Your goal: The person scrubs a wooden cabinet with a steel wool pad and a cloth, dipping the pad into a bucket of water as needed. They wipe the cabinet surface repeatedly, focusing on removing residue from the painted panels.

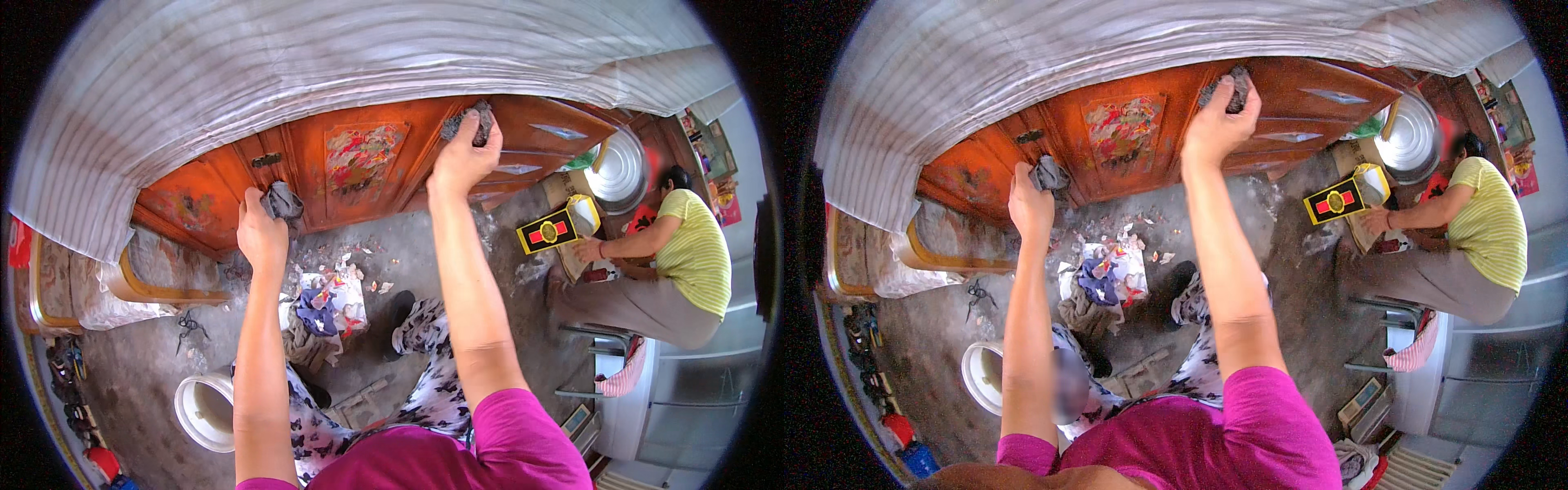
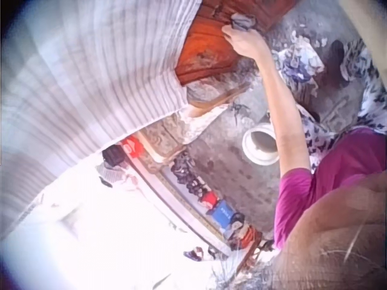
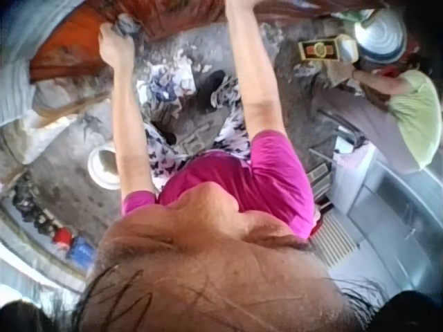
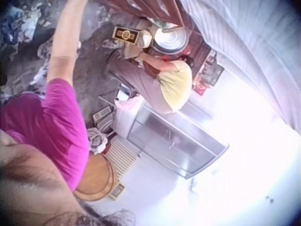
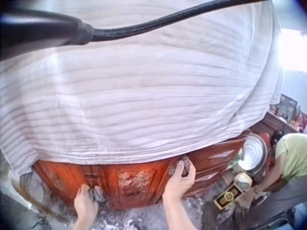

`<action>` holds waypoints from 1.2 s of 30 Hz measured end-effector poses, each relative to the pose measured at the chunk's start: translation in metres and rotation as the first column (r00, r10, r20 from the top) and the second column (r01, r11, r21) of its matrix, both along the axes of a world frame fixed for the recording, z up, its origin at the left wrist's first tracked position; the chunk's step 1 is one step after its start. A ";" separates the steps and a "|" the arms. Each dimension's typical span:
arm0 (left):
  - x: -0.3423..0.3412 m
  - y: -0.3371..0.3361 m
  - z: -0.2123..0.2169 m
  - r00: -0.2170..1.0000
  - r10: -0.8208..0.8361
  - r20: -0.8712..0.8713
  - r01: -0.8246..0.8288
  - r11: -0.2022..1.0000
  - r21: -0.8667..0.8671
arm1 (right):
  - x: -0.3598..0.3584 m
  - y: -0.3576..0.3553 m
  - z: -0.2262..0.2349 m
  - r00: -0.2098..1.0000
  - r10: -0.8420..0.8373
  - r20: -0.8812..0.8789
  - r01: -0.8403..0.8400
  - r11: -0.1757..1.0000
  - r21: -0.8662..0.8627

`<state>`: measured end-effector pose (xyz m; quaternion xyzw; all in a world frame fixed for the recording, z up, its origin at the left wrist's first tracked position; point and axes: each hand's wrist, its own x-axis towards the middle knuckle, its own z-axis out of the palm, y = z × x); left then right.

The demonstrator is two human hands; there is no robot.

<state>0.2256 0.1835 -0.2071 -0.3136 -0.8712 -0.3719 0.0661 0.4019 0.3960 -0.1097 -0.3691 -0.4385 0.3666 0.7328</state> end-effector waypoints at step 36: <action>-0.081 -0.053 0.225 0.745 -0.172 -0.645 0.126 0.985 -0.117 | 0.028 0.012 0.027 0.679 -0.521 0.517 0.120 0.773 0.623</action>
